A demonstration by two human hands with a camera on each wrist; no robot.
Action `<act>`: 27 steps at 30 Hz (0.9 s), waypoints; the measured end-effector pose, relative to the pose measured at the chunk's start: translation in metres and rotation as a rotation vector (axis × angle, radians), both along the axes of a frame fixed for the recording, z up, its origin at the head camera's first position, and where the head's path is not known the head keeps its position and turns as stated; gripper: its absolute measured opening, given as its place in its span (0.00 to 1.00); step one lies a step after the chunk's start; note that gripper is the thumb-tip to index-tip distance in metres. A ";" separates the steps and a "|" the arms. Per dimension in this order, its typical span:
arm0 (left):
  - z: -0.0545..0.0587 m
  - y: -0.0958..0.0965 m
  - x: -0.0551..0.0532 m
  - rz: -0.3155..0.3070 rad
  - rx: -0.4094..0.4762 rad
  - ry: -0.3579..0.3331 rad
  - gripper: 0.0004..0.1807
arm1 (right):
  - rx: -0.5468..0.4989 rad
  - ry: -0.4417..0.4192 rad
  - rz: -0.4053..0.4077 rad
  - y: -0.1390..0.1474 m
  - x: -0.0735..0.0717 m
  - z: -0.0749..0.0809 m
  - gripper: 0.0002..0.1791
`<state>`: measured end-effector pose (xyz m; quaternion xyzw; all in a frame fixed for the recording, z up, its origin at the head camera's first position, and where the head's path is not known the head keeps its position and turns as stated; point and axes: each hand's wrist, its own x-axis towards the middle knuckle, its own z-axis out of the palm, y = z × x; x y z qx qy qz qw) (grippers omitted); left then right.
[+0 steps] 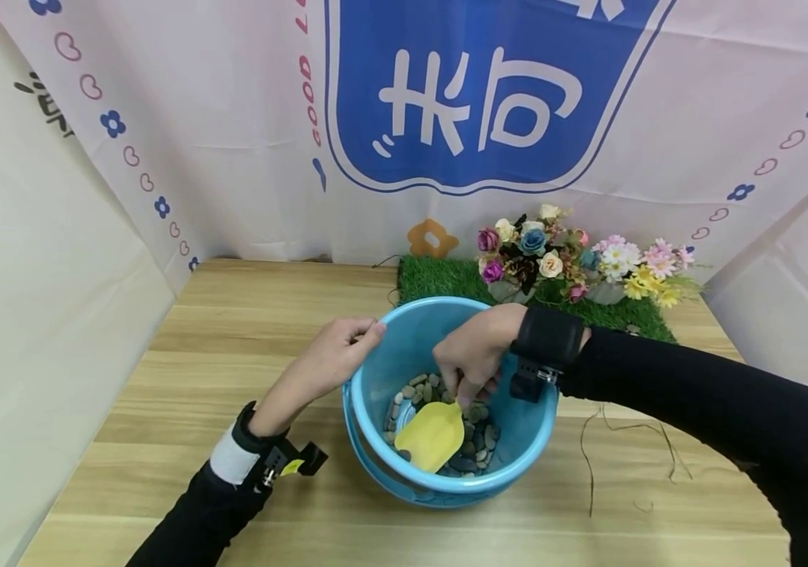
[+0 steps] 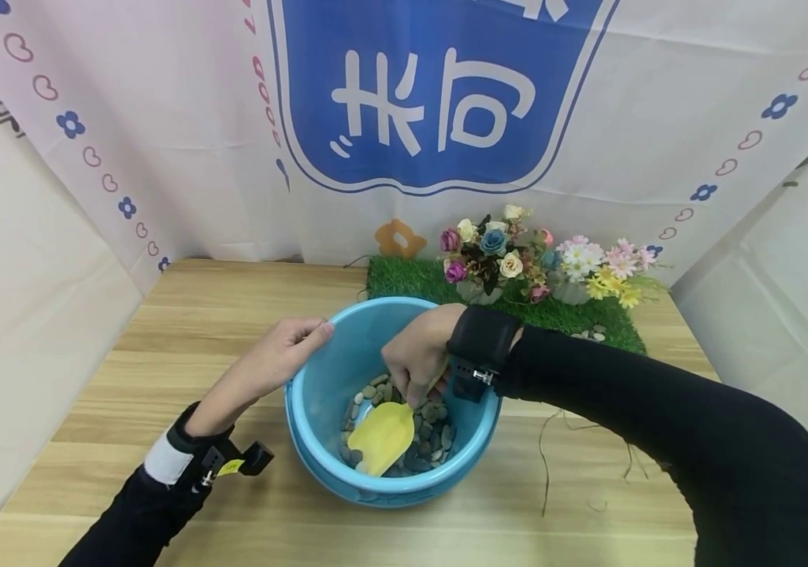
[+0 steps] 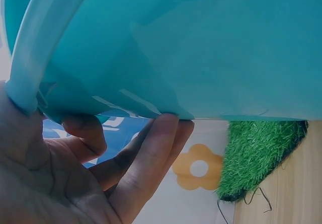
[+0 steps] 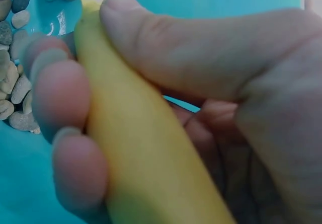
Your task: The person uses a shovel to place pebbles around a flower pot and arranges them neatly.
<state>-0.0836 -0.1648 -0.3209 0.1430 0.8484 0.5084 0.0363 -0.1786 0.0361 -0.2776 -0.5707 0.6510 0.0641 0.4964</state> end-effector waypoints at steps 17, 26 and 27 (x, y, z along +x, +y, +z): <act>0.000 0.000 0.000 0.005 -0.007 0.016 0.19 | -0.113 -0.054 0.038 -0.002 -0.009 0.002 0.16; 0.000 0.000 -0.001 0.000 -0.010 0.018 0.19 | -0.163 -0.026 0.070 0.001 -0.019 -0.007 0.10; 0.000 0.000 -0.001 0.000 -0.009 0.018 0.19 | -0.160 -0.038 0.065 0.001 -0.016 0.000 0.11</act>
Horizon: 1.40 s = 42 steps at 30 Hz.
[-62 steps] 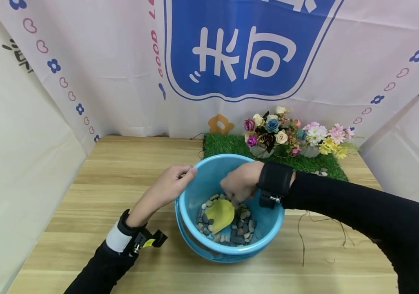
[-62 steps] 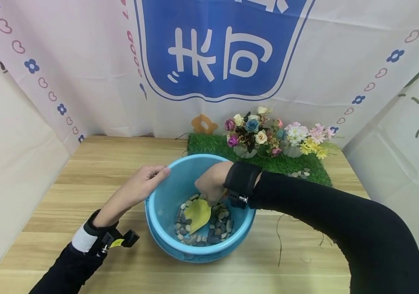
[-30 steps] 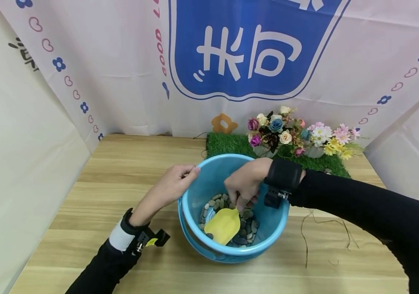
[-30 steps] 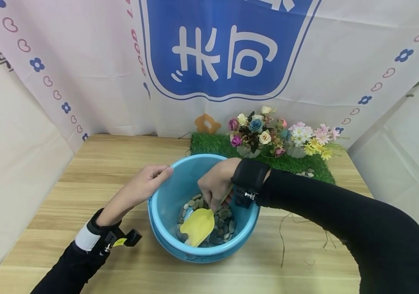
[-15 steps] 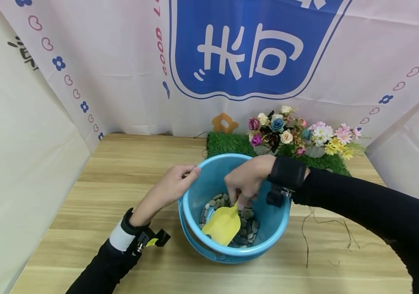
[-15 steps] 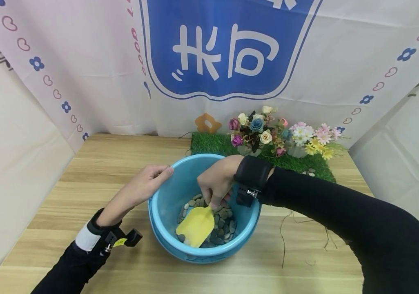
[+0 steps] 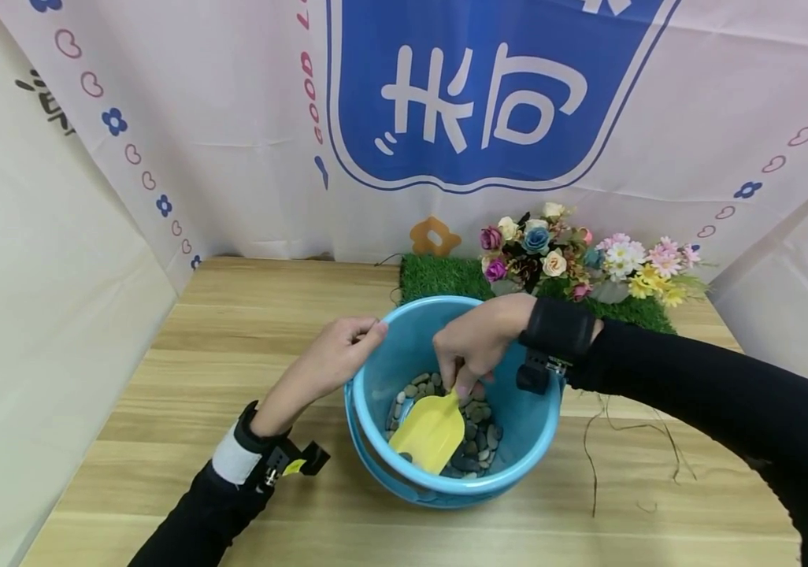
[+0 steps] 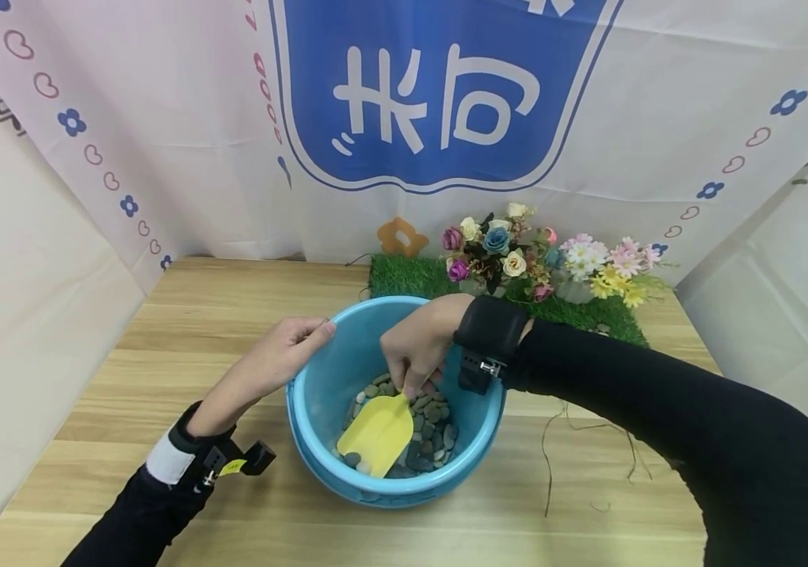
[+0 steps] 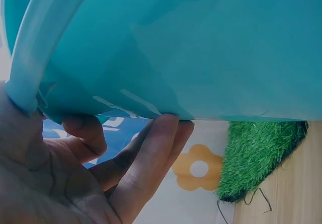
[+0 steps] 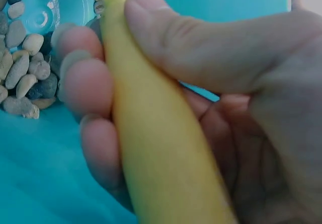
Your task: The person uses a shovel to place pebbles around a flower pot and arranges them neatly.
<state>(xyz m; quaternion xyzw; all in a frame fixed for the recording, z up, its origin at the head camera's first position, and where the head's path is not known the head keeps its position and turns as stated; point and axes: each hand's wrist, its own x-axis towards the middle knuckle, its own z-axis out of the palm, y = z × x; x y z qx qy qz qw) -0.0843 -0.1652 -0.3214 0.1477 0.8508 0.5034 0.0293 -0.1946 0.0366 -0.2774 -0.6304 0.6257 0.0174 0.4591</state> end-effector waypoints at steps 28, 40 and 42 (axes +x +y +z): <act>0.001 0.000 -0.001 0.001 0.021 -0.017 0.19 | -0.067 -0.117 -0.026 0.018 0.003 0.038 0.16; 0.002 0.001 0.000 0.009 0.005 -0.010 0.19 | -0.077 -0.220 -0.076 0.033 0.003 0.046 0.18; 0.002 0.001 0.000 0.008 0.008 -0.005 0.19 | -0.087 -0.240 -0.071 0.034 0.003 0.047 0.17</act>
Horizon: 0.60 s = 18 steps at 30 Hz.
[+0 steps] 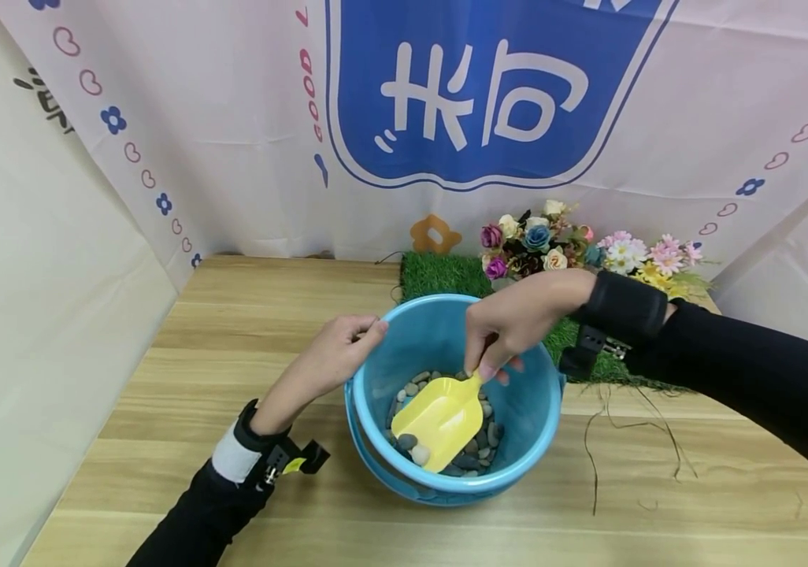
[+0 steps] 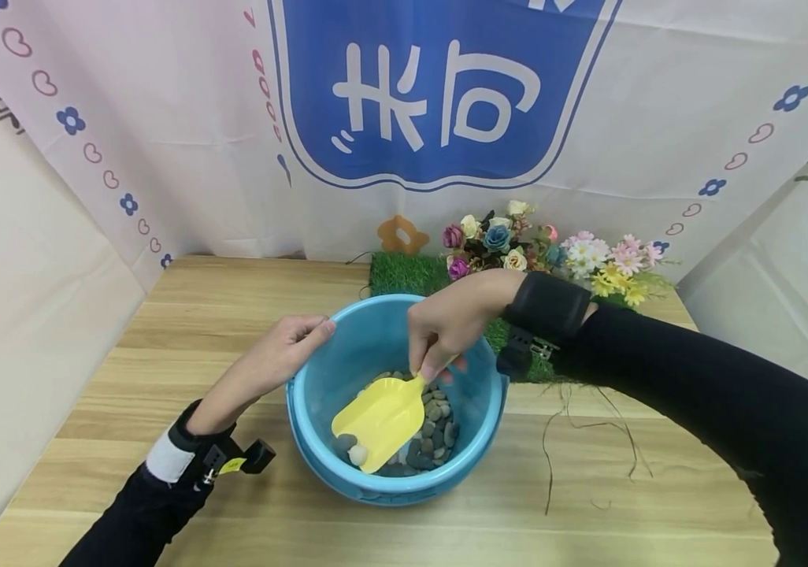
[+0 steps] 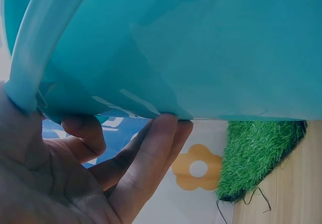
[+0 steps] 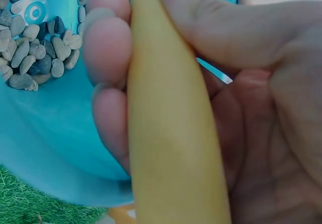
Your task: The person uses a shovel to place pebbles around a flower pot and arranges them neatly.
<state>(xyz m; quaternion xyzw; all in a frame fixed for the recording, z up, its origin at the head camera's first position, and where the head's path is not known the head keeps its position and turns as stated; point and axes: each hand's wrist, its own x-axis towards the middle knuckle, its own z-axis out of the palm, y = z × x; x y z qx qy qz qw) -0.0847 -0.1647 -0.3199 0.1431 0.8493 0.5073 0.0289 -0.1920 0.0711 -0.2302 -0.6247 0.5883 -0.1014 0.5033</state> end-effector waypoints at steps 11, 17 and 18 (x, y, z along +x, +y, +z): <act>-0.001 0.000 -0.001 0.002 -0.003 -0.001 0.20 | -0.062 -0.061 -0.041 0.018 -0.001 0.004 0.17; -0.002 0.000 -0.001 0.000 0.003 0.001 0.19 | -0.083 -0.046 -0.091 0.032 -0.003 0.008 0.13; -0.003 0.000 -0.001 -0.001 0.007 0.002 0.19 | -0.084 -0.045 -0.099 0.034 -0.003 0.009 0.12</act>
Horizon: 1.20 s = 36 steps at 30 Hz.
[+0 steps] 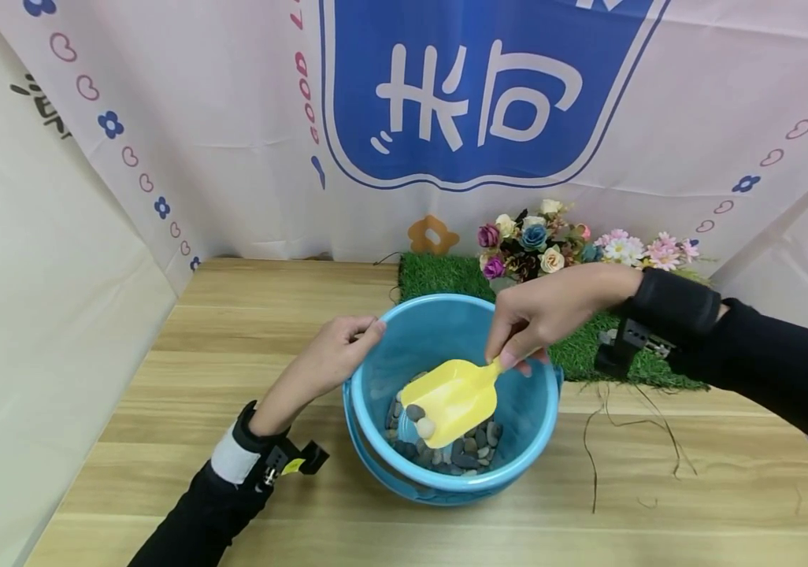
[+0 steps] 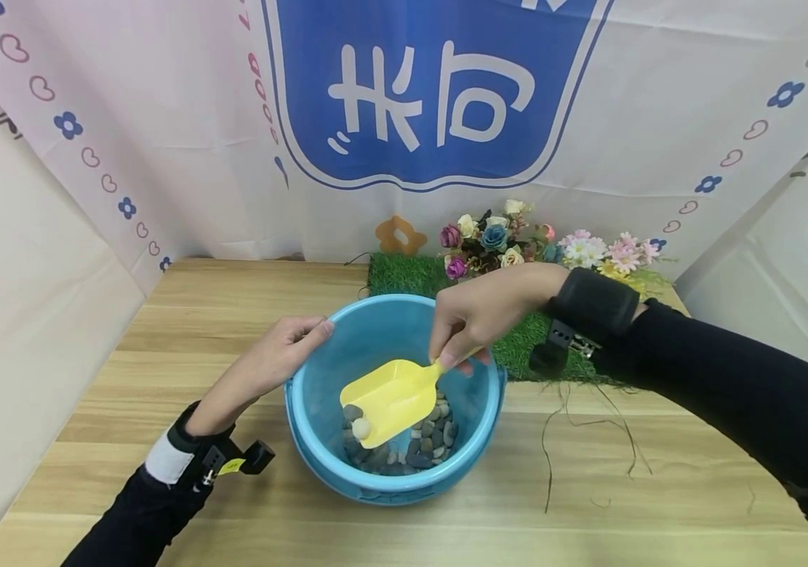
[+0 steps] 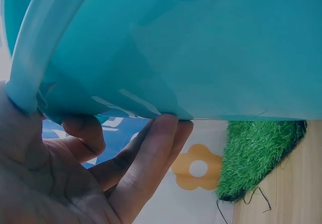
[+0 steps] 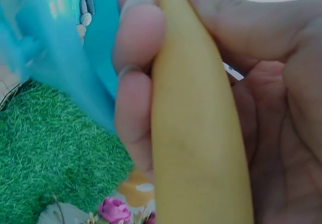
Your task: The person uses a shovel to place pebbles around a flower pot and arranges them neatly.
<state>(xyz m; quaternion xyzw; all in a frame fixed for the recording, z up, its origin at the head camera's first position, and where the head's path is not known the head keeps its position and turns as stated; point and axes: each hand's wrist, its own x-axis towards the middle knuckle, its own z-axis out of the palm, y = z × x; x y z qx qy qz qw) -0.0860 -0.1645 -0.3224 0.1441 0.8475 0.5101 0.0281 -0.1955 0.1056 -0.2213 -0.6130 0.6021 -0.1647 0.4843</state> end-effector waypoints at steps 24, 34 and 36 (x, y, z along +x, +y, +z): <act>0.003 0.000 0.002 0.014 0.001 -0.014 0.18 | -0.041 0.108 -0.221 0.075 -0.018 0.014 0.13; 0.001 -0.001 0.000 0.008 0.006 -0.015 0.19 | -0.050 0.114 -0.379 0.118 -0.026 0.011 0.14; 0.001 -0.001 0.000 0.009 0.004 -0.014 0.19 | -0.037 0.122 -0.414 0.127 -0.027 0.009 0.14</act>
